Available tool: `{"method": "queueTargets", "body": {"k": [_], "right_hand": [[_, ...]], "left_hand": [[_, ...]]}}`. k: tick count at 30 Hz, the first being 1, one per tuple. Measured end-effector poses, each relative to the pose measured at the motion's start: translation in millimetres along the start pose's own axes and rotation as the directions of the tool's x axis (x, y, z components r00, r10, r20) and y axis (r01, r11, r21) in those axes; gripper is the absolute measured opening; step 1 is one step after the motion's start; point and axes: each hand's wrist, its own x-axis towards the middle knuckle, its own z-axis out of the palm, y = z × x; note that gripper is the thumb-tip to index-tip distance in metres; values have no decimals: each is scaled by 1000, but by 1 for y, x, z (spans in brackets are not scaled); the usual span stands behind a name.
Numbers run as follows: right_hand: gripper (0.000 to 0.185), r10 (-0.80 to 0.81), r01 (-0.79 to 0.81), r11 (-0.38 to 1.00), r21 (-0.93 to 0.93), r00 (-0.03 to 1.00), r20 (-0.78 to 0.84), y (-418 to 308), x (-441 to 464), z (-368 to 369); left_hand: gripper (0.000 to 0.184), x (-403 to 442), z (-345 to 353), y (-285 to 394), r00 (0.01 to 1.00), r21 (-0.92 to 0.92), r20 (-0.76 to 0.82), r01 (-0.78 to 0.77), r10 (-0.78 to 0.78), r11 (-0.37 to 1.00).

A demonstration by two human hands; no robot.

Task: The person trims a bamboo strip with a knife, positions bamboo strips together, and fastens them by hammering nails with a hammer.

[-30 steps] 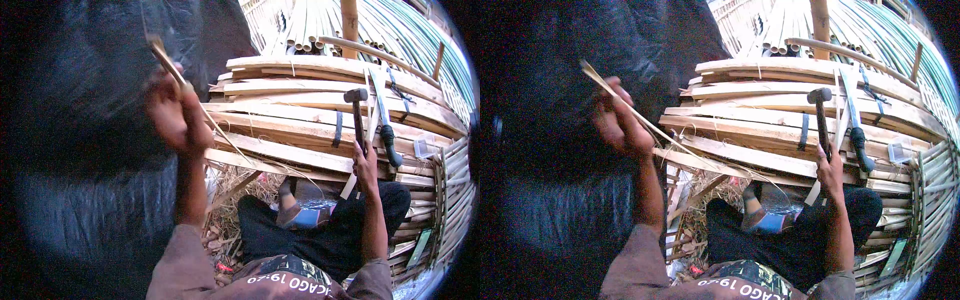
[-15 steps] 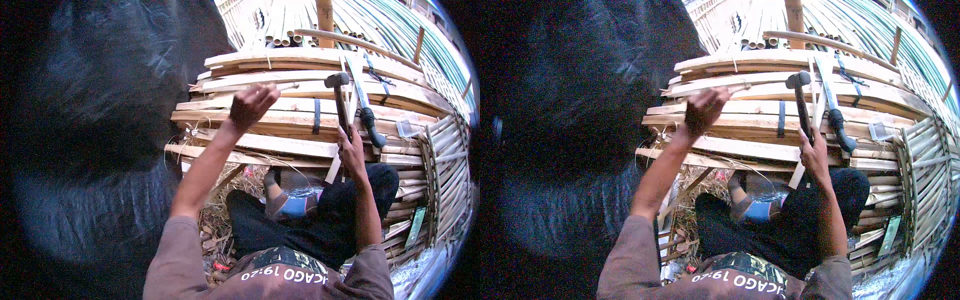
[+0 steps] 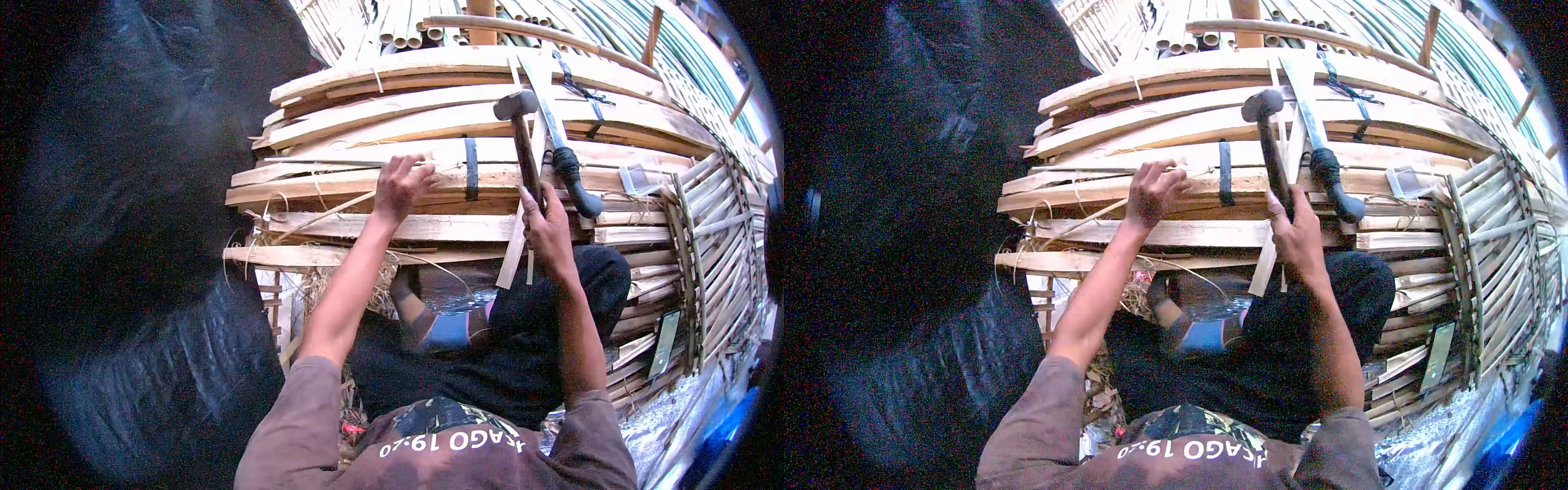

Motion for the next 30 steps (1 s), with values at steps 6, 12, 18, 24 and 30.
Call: {"method": "queueTargets", "body": {"k": [6,12,18,24,30], "right_hand": [[33,-23,28,975,-219,999,27,-7,-12,13],[32,-54,69,976,-208,995,79,18,-26,39],[30,-72,94,945,-314,994,81,10,-36,53],[35,130,-129,991,-44,991,21,16,-52,79],[34,103,-104,994,-39,994,-37,30,-46,93]], "left_hand": [[19,3,17,-5,999,20,6,37,-37,999],[22,3,14,-2,995,-44,2,97,-97,994],[17,-3,22,-8,993,-93,-38,111,-115,990],[19,-3,19,-9,992,-104,-8,123,-124,987],[18,-3,22,-6,991,-110,-17,133,-136,985]]}}
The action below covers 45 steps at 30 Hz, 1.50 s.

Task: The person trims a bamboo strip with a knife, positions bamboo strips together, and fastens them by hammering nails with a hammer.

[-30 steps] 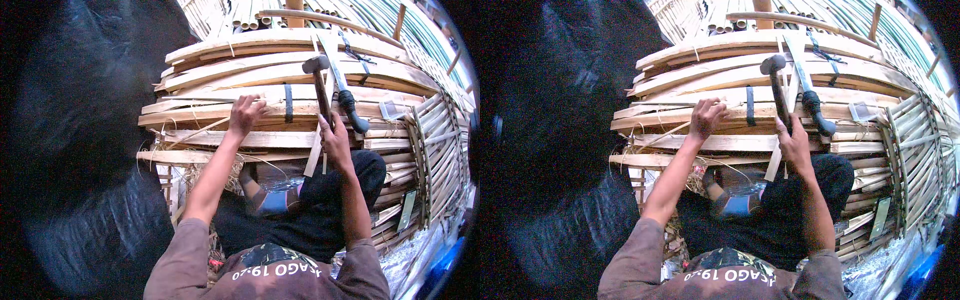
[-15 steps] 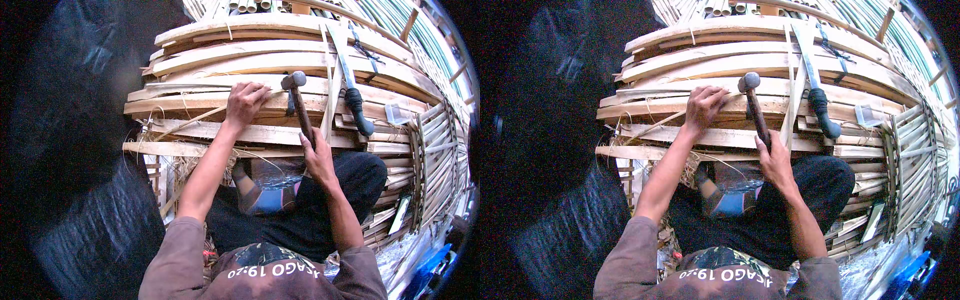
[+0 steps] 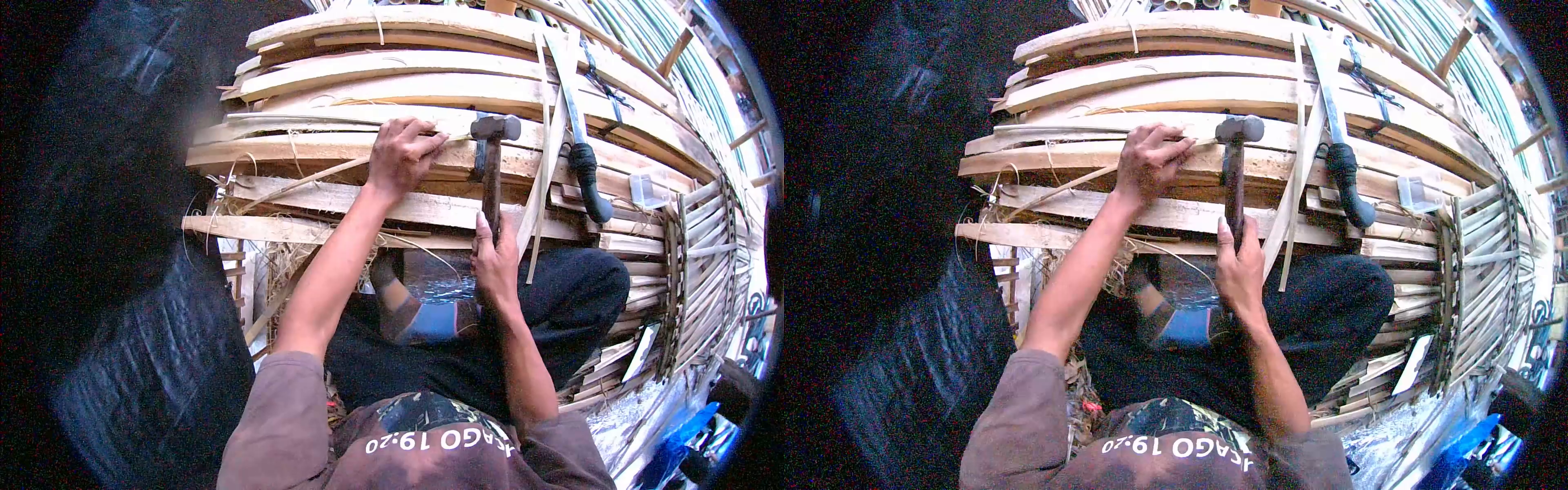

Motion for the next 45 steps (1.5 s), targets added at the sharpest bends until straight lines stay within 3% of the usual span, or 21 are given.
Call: {"method": "queueTargets", "body": {"k": [10,18,20,22,26,28,39,42,44,45], "right_hand": [[32,20,-20,994,-108,1000,0,-1,1,7],[29,18,-18,996,-88,1000,-2,2,5,13],[30,7,-7,994,-106,1000,0,-5,3,12],[30,-126,118,978,-174,992,-34,-11,2,10],[31,-104,98,972,-213,994,-15,-12,5,7],[29,-34,35,976,-214,999,9,-21,2,4],[26,-127,138,932,-336,990,54,-27,11,-8],[25,-79,97,919,-382,995,61,-28,14,-11],[26,-55,73,913,-401,997,57,-26,15,-12],[26,-98,115,905,-411,993,62,-24,15,-14]], "left_hand": [[17,1,1,-3,1000,-14,2,-3,3,1000],[16,1,4,-7,998,-9,-9,-59,59,998],[16,0,2,-7,995,8,-22,-95,95,995],[15,1,4,-8,995,8,-15,-98,98,995],[14,-1,5,-8,995,13,-18,-95,96,995],[15,0,6,-9,996,21,-1,-92,92,996],[21,-1,7,-13,991,15,-9,-131,131,991],[18,-2,7,-14,985,33,-17,-172,173,984],[33,-2,4,-13,985,25,19,-174,174,984],[29,-3,4,-14,984,14,4,-180,180,983]]}}
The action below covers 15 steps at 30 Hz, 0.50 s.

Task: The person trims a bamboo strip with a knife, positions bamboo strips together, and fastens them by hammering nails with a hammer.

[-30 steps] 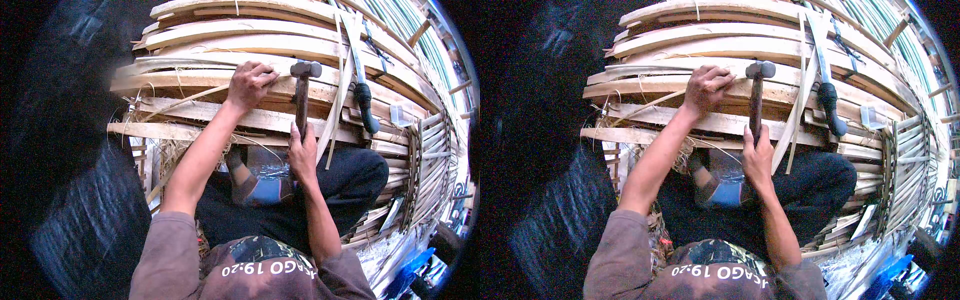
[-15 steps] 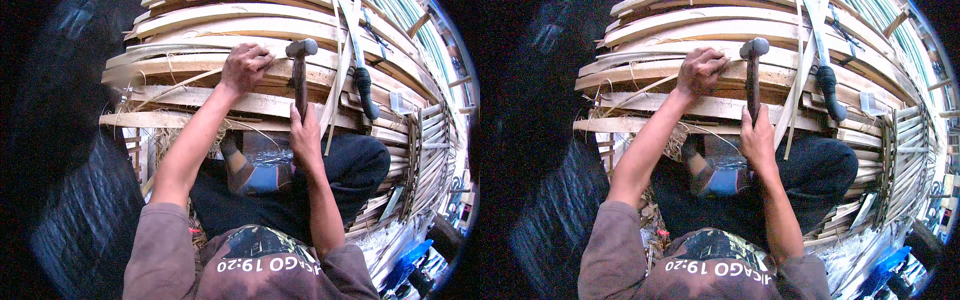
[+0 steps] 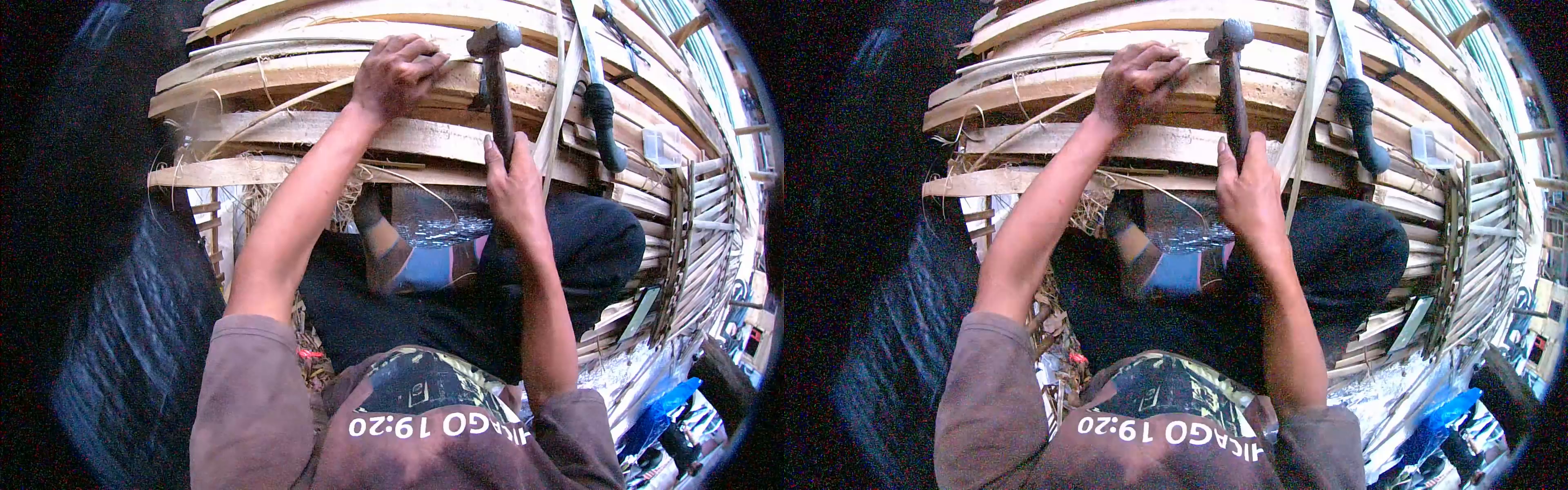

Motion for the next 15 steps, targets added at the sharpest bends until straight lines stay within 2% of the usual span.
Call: {"method": "queueTargets", "body": {"k": [2,8,11,13,15], "right_hand": [[28,-54,54,998,-36,998,-11,0,1,-1],[27,0,3,996,-89,999,32,-8,4,-12],[28,14,-7,991,-130,998,54,-11,6,-16],[28,-57,61,987,-148,998,31,-9,9,-16],[29,24,-11,988,-151,996,81,-16,10,-25]], "left_hand": [[26,0,3,-2,1000,17,-6,-17,18,1000],[22,0,3,1,996,63,-72,-42,46,997],[22,-1,3,0,998,58,-44,-44,47,997],[23,2,-2,4,998,75,-31,-59,61,995],[24,4,-6,5,994,95,-40,-100,104,990]]}}
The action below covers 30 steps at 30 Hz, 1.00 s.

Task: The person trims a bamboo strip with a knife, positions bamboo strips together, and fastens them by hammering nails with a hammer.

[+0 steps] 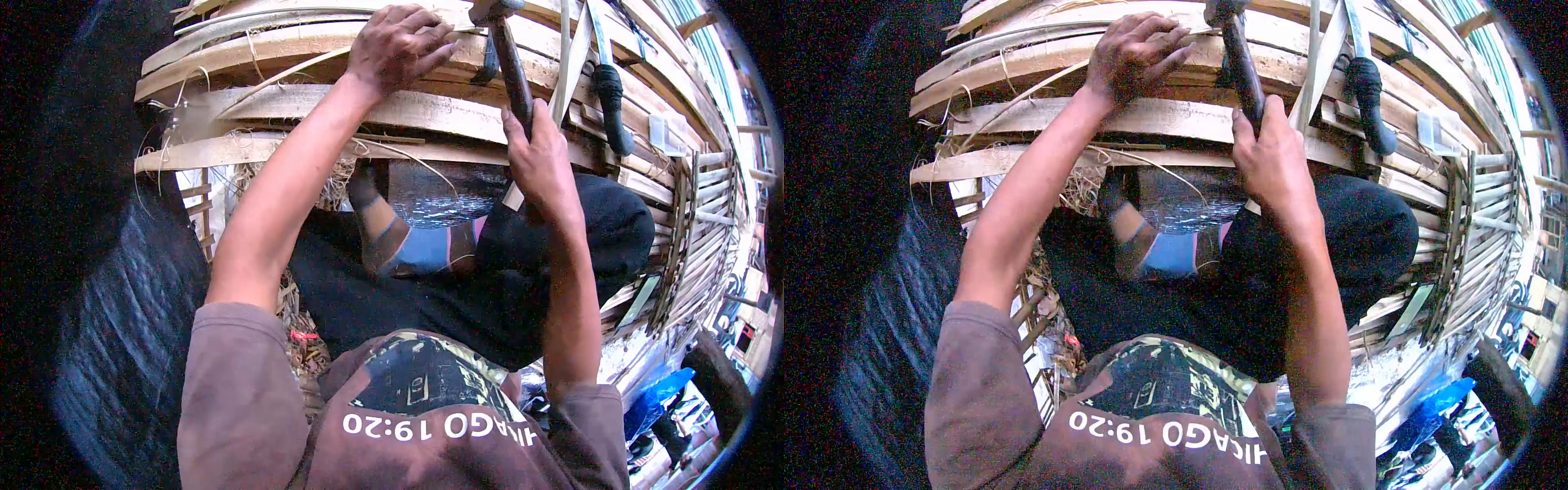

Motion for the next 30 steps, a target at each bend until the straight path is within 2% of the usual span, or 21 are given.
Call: {"method": "queueTargets", "body": {"k": [3,6,8,10,12,14,15,16,17,18,19,20,22,23,24,28,30], "right_hand": [[31,4,-2,1000,-25,999,48,-3,3,-3],[32,-22,23,999,-38,999,27,2,2,7],[33,-34,34,998,-47,999,-4,1,4,4],[34,40,-39,996,-82,999,17,-5,10,1],[37,15,-15,998,-56,1000,-2,3,15,-1],[39,85,-87,986,142,996,18,7,8,-3],[40,99,-95,984,151,995,-20,7,4,-5],[38,27,-12,993,115,991,-132,5,2,-9],[38,52,-35,992,124,989,-138,3,0,-14],[37,78,-58,989,134,986,-146,1,-2,-20],[37,43,-32,997,69,984,-173,-2,-6,-22],[36,-7,28,993,114,984,-180,8,-11,-17],[35,-58,80,989,122,983,-174,18,-19,0],[37,60,-36,983,181,990,-129,14,-25,10],[37,56,-28,969,247,993,-108,12,-29,18],[36,36,-6,967,256,993,-112,19,-36,36],[36,28,3,957,290,994,-103,23,-35,40]], "left_hand": [[28,1,-2,1,999,-32,7,48,-48,998],[28,2,-9,3,997,-82,3,80,-80,993],[28,3,-5,4,999,7,-29,36,-36,999],[26,-10,4,3,999,65,36,15,-17,998],[26,-11,7,2,997,-7,1,80,-80,997],[28,-13,9,-2,997,24,-15,80,-80,996],[29,-14,9,-2,999,37,4,41,-42,998],[31,-16,9,-3,1000,51,25,0,-1,999],[31,-16,8,-2,1000,50,26,-2,1,999],[30,-17,8,-2,999,29,27,24,-25,999],[30,-16,9,-1,998,10,24,51,-51,999],[30,-15,10,-1,997,-10,21,77,-77,997],[27,-13,9,-1,996,-30,3,89,-89,996],[24,-12,9,-1,995,-50,-9,100,-101,994],[24,-12,10,-1,995,-49,-11,95,-96,994],[20,-12,12,0,994,-71,-52,89,-93,994],[21,-10,8,2,985,-102,-30,163,-167,981]]}}
